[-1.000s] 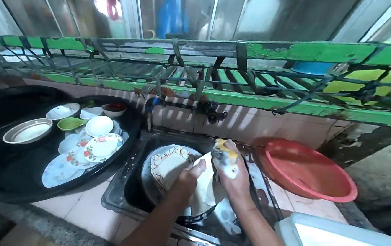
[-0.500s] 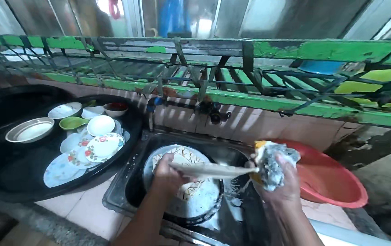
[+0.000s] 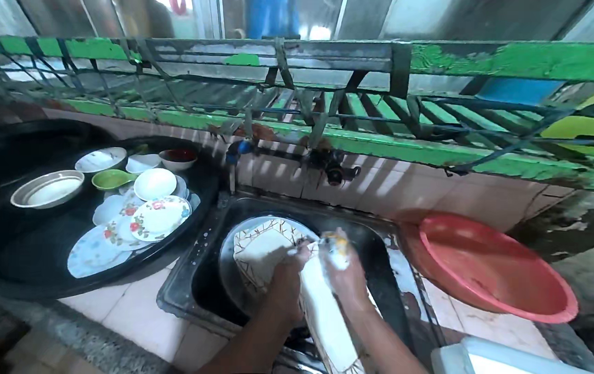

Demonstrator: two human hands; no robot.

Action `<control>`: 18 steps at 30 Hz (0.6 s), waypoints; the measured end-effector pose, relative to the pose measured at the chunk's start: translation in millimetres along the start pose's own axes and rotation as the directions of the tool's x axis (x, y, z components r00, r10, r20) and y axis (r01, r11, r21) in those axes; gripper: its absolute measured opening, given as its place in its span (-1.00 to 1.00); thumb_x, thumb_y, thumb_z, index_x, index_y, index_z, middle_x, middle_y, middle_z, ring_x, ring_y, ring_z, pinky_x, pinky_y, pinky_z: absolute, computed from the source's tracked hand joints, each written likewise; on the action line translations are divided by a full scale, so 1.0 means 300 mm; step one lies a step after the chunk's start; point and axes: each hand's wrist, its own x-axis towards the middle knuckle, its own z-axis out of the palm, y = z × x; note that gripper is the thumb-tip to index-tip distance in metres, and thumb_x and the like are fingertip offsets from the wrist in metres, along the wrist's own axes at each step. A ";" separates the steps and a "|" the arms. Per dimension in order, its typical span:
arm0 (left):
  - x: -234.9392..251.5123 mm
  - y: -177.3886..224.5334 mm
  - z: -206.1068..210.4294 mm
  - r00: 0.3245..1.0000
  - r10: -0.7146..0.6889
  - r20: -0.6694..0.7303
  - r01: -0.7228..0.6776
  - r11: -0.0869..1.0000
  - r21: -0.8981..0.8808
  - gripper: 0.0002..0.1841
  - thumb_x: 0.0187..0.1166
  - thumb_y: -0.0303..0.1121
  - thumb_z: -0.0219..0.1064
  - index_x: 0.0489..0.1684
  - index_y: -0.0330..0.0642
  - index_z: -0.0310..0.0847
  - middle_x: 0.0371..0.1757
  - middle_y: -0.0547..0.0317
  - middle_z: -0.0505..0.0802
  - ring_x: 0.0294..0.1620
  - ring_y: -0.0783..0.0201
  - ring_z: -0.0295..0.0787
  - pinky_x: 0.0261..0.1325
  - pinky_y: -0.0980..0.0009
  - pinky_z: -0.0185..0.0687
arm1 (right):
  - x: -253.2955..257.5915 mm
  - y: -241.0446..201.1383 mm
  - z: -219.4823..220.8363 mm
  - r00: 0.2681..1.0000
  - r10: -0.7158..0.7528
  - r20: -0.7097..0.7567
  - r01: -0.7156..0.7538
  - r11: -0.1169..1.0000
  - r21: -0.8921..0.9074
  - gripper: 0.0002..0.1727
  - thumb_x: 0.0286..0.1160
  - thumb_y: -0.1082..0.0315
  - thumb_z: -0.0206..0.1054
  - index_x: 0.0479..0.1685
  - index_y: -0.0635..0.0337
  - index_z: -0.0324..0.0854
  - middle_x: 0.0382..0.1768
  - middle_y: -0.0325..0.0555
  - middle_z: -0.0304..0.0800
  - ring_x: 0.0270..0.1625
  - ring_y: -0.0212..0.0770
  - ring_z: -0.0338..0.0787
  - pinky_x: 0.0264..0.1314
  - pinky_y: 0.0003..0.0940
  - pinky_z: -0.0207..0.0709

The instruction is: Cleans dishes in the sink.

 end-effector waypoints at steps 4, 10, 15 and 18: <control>0.034 -0.020 0.011 0.990 0.140 -0.030 -0.136 0.984 0.119 -0.63 0.87 -0.27 0.02 0.35 -0.32 0.61 0.18 -0.05 0.79 0.18 0.26 0.73 0.29 0.31 0.62 | -0.018 -0.094 0.005 0.989 0.129 0.067 -0.128 0.992 -0.015 -0.25 0.57 0.17 0.40 0.68 0.39 0.30 0.49 0.41 0.55 0.55 0.27 0.57 0.64 0.19 0.38; 0.190 0.057 -0.172 0.949 0.286 -0.136 -0.281 0.958 0.051 -0.53 0.82 0.02 0.06 0.45 -0.04 0.64 0.31 0.09 0.83 0.30 0.18 0.75 0.36 0.09 0.64 | -0.137 0.016 0.022 0.942 -0.234 0.242 0.266 0.957 -0.112 -0.40 0.57 0.13 0.30 0.56 0.24 0.55 0.63 0.12 0.52 0.73 0.12 0.42 0.81 0.22 0.13; 0.102 -0.013 -0.074 0.993 0.059 -0.106 -0.060 0.998 -0.009 -0.64 0.82 -0.16 0.13 0.27 -0.23 0.65 0.02 -0.02 0.84 0.01 0.19 0.80 0.08 0.19 0.74 | 0.024 0.084 -0.024 0.987 -0.158 0.028 0.159 0.944 -0.288 -0.33 0.55 0.15 0.36 0.61 0.34 0.46 0.70 0.30 0.36 0.78 0.29 0.28 0.82 0.26 0.06; 0.085 -0.040 -0.003 0.988 0.112 -0.103 -0.104 0.992 0.075 -0.64 0.84 -0.21 0.09 0.20 -0.31 0.67 0.03 -0.03 0.83 0.04 0.24 0.77 0.17 0.25 0.69 | -0.017 -0.071 0.038 0.992 -0.094 0.088 0.106 0.984 -0.144 -0.29 0.53 0.20 0.40 0.67 0.30 0.39 0.64 0.26 0.46 0.67 0.24 0.48 0.69 0.19 0.34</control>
